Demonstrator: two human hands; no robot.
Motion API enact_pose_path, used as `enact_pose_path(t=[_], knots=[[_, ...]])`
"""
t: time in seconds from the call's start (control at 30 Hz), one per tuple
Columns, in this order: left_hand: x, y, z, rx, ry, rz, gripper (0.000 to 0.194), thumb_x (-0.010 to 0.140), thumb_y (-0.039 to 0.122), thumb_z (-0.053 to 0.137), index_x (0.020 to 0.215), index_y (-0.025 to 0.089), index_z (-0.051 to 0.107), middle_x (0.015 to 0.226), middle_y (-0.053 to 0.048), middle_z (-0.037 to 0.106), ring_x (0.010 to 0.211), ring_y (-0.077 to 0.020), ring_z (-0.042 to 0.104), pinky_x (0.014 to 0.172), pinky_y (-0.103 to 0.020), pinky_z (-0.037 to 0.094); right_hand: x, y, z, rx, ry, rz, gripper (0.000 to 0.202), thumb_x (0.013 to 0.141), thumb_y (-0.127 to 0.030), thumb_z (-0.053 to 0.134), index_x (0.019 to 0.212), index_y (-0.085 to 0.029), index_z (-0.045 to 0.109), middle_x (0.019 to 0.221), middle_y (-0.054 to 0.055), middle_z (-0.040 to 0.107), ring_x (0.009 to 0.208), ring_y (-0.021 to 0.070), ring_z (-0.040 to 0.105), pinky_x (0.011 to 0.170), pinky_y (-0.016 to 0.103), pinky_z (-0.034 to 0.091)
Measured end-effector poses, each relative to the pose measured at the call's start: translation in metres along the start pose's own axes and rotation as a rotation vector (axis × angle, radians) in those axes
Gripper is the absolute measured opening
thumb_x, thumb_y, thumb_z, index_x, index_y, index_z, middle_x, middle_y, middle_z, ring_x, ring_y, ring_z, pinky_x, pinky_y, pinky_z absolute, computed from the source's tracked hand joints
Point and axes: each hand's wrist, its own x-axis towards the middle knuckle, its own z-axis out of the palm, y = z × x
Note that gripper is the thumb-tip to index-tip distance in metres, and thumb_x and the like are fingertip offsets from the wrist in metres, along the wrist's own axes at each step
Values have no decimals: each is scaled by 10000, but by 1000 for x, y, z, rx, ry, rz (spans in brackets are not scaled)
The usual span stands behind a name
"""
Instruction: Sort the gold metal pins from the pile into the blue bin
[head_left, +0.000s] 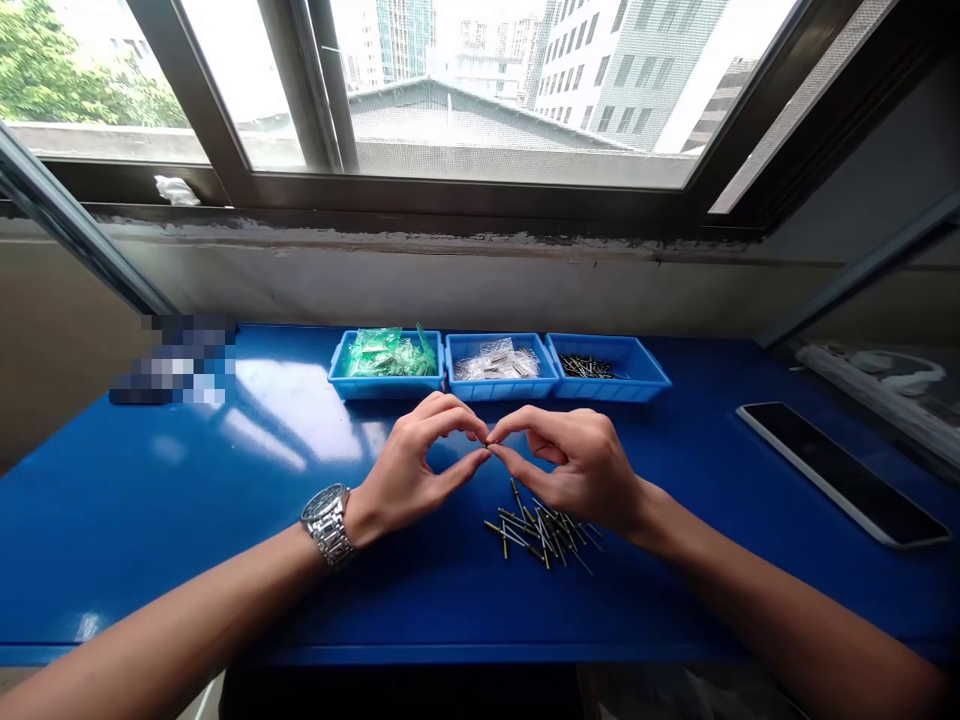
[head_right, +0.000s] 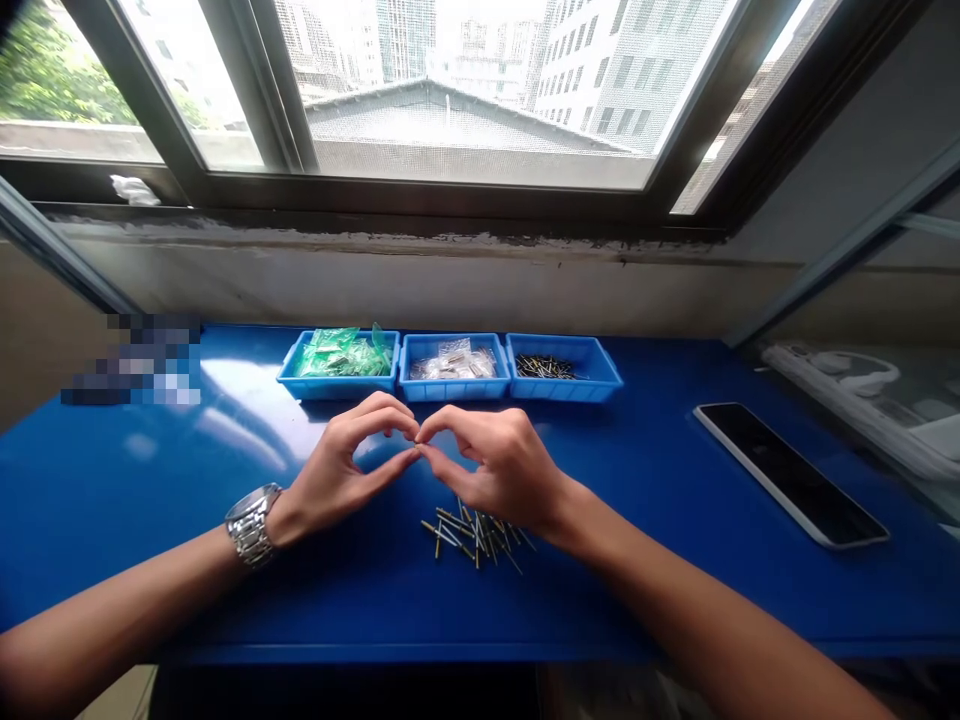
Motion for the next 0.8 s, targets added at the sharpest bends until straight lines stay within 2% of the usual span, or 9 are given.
enact_pose_path(t=[0.17,0.33,0.43,0.6,0.8], knots=[[-1,1,1,-11,-16,7,32,923,185,681,951,169,684,968,-57,669,901,-183,613,804,-319,507,0,0,2,19,-4,-29,52,900,-195,681,932,-159,701,616,-65,508,483,57,334,501,211,329],[1,1,0,-11,67,13,28,923,172,681,951,172,686,949,-53,676,898,-181,617,793,-314,514,2,4,1,40,24,32,47,900,-202,687,912,-157,687,602,-79,423,478,48,323,478,200,299],[2,2,0,-5,112,35,30,917,166,689,946,168,683,942,-55,681,903,-185,619,787,-315,518,2,6,3,56,-19,75,39,894,-203,688,911,-168,690,601,-82,394,487,51,328,486,199,297],[1,2,0,12,111,74,30,910,155,692,938,161,687,937,-61,685,896,-190,613,788,-329,520,0,8,10,112,-93,100,55,891,-203,683,935,-174,696,584,-93,353,488,53,324,490,201,283],[1,2,-1,14,126,63,30,916,160,687,946,163,682,937,-61,690,901,-192,616,790,-329,517,1,7,8,79,-46,90,51,892,-202,690,928,-167,701,573,-97,333,479,52,307,483,203,279]])
